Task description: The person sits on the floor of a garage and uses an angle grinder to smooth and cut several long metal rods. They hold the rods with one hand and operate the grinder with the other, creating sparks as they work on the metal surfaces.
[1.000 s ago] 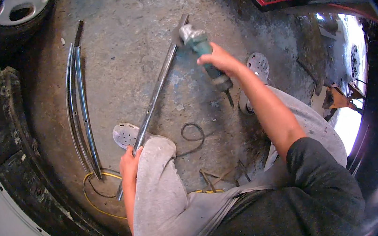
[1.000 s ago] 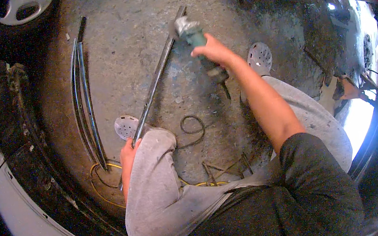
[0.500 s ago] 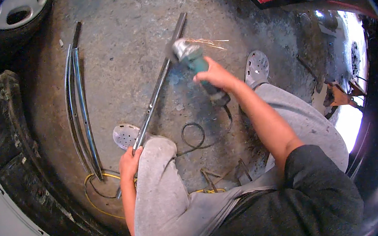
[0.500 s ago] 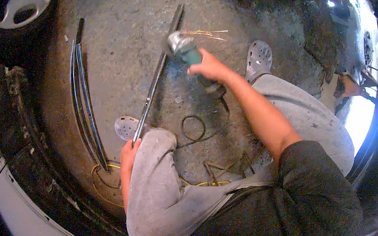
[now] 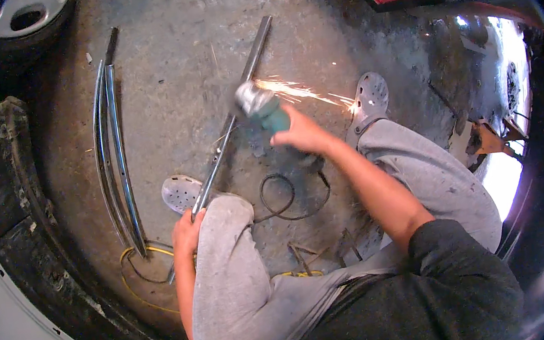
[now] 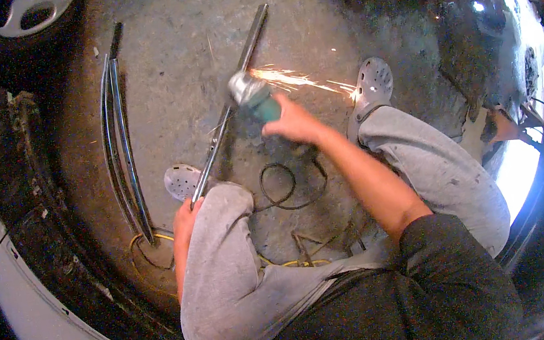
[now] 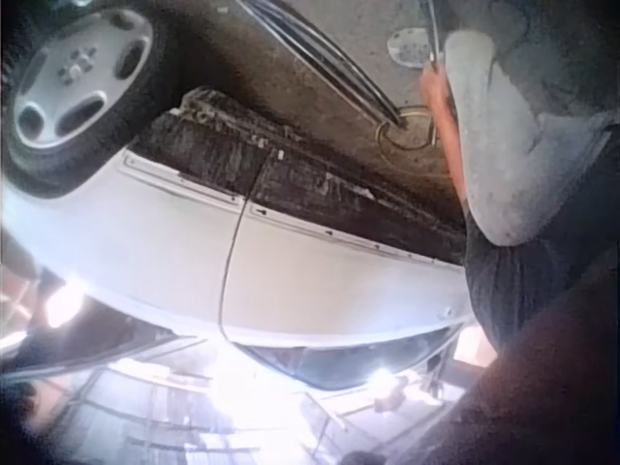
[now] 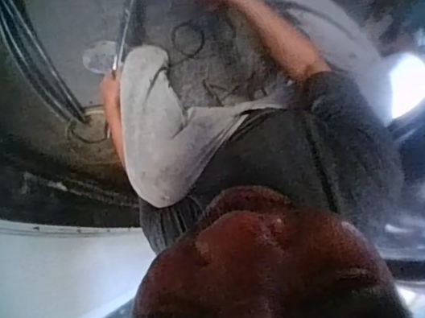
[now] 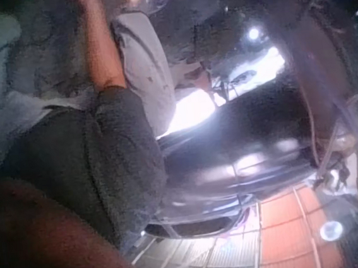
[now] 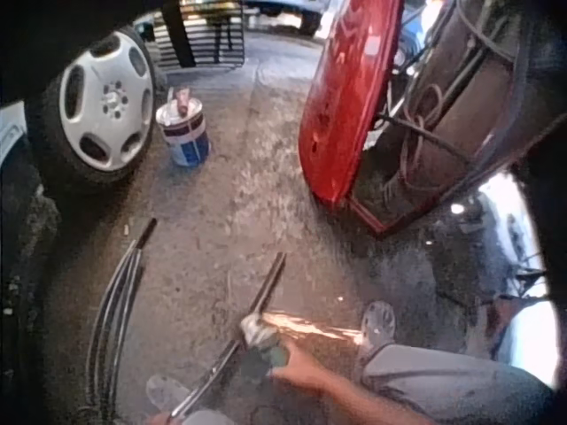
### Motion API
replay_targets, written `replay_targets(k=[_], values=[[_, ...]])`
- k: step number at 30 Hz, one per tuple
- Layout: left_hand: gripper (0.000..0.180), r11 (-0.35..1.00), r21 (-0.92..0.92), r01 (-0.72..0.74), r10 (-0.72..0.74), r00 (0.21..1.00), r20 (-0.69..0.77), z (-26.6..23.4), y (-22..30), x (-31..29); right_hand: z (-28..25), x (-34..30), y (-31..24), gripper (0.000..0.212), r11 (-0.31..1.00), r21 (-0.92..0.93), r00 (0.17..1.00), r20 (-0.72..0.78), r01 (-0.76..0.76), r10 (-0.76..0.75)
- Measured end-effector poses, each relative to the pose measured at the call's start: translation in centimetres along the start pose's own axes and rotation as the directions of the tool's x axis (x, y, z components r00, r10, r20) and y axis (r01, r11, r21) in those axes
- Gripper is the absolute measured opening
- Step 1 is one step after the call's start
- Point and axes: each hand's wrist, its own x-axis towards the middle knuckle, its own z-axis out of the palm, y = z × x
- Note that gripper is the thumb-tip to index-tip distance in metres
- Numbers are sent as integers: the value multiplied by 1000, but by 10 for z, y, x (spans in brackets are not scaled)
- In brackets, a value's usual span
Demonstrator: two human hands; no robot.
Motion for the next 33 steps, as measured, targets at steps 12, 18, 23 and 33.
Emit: replay_targets(k=[12, 18, 23, 33], values=[[59, 998, -53, -15, 18, 998, 63, -2, -2, 6, -21, 15, -1, 92, 999, 2, 999, -14, 35, -35], [56, 979, -173, -107, 123, 989, 82, 2, -11, 15, -115, 66, -32, 58, 965, 258, 988, -130, -42, 78], [50, 964, -194, -180, 203, 973, 106, -6, -10, 13, -132, 61, -41, 57, 967, 253, 970, -225, -30, 89], [52, 958, -183, -221, 225, 974, -1, -8, -5, 6, 28, -36, 25, 85, 982, 190, 982, -188, 9, 27]])
